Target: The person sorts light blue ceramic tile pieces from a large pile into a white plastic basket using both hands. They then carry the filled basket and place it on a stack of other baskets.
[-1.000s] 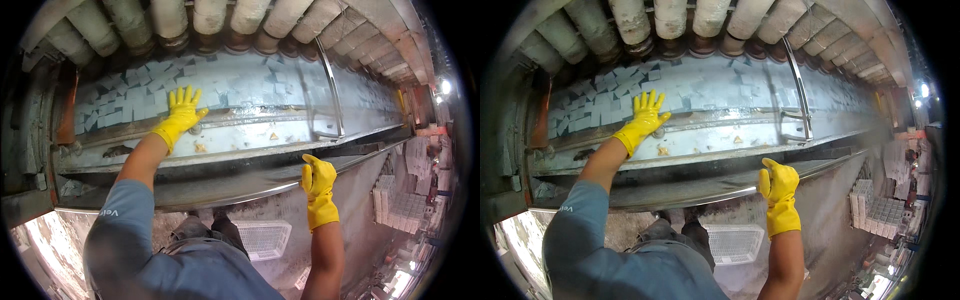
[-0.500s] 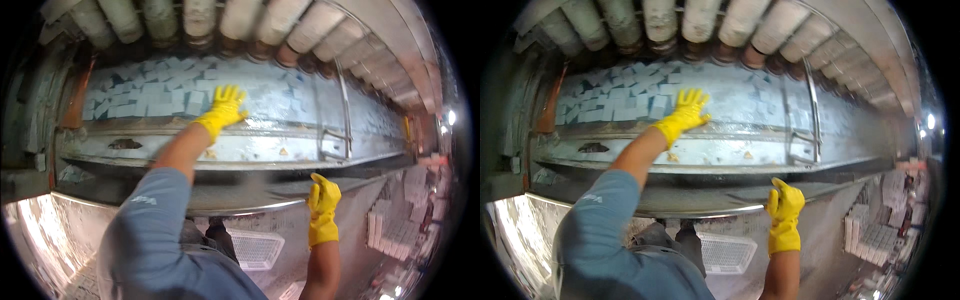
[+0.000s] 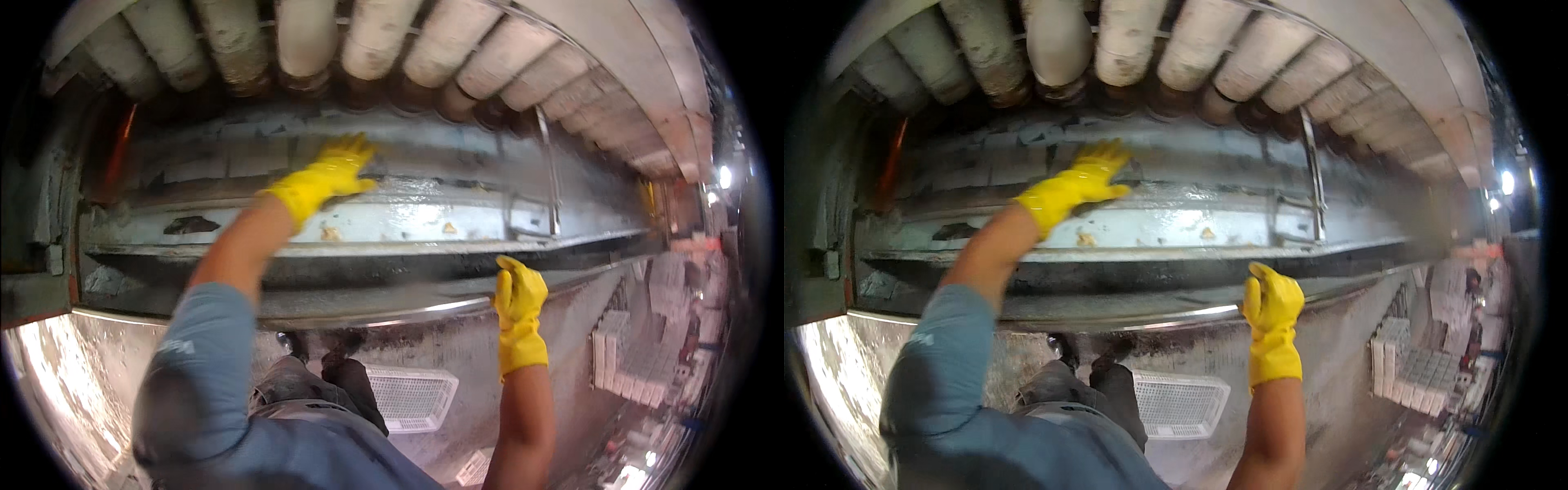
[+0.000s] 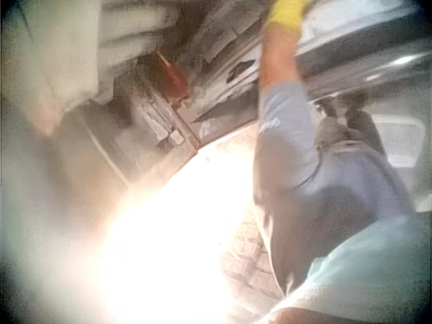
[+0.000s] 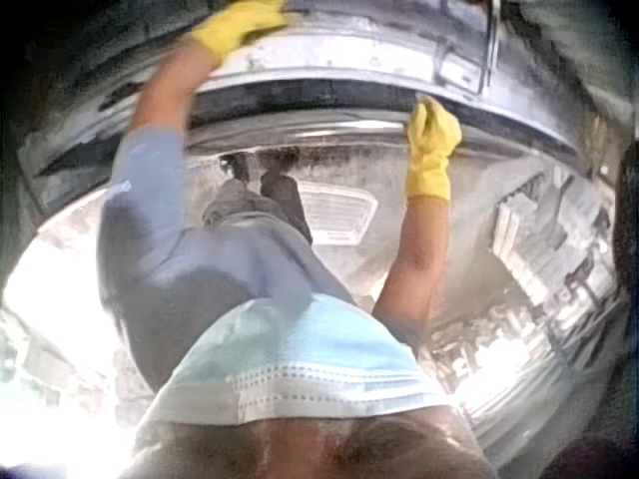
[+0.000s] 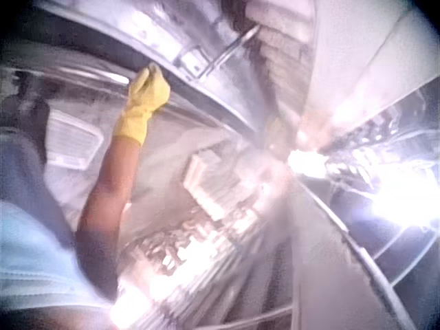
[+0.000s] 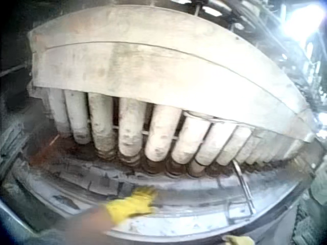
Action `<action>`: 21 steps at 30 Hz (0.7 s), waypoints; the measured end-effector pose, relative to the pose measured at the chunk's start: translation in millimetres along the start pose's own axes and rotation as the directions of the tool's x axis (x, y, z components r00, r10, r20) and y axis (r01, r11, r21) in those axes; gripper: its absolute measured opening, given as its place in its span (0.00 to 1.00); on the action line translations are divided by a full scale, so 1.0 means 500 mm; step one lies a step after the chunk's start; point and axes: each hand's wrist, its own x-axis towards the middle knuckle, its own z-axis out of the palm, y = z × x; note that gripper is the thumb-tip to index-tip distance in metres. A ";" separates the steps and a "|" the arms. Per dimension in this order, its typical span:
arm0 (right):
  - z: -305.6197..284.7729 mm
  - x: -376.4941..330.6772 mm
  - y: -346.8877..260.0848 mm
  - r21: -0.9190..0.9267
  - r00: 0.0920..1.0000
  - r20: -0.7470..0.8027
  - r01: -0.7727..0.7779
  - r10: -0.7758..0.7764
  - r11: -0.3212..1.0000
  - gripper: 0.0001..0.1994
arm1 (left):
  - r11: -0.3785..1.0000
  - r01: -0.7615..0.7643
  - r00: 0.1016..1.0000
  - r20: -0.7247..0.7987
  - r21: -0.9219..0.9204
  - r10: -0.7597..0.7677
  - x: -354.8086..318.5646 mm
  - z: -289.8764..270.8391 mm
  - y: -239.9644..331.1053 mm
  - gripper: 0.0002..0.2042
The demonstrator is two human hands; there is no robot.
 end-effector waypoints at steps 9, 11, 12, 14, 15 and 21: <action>0.009 0.005 0.001 0.016 0.997 -0.076 -0.013 0.014 1.000 0.09 | 0.985 0.142 0.988 0.076 -0.099 -0.135 -0.561 -0.234 -0.060 0.37; -0.005 0.000 -0.007 -0.030 0.999 -0.043 -0.023 0.022 0.999 0.10 | 0.933 0.297 0.953 -0.002 -0.205 -0.304 -0.685 -0.259 -0.014 0.34; -0.006 -0.001 -0.007 -0.027 0.998 -0.065 -0.012 0.011 1.000 0.10 | 0.867 0.408 0.905 0.000 -0.286 -0.426 -0.744 -0.249 -0.021 0.33; 0.013 -0.005 0.002 -0.015 0.996 -0.092 0.008 -0.010 1.000 0.11 | 0.673 0.646 0.694 -0.090 -0.360 -0.714 -0.870 -0.224 -0.088 0.30; 0.014 -0.012 0.015 -0.036 0.995 -0.102 0.013 -0.017 0.999 0.11 | 0.670 0.636 0.639 -0.225 -0.384 -0.736 -0.906 -0.229 -0.100 0.29; 0.032 -0.005 0.020 -0.060 0.996 -0.085 0.022 -0.027 0.998 0.17 | 0.686 0.696 0.538 -0.480 -0.212 -0.693 -1.025 -0.169 -0.301 0.28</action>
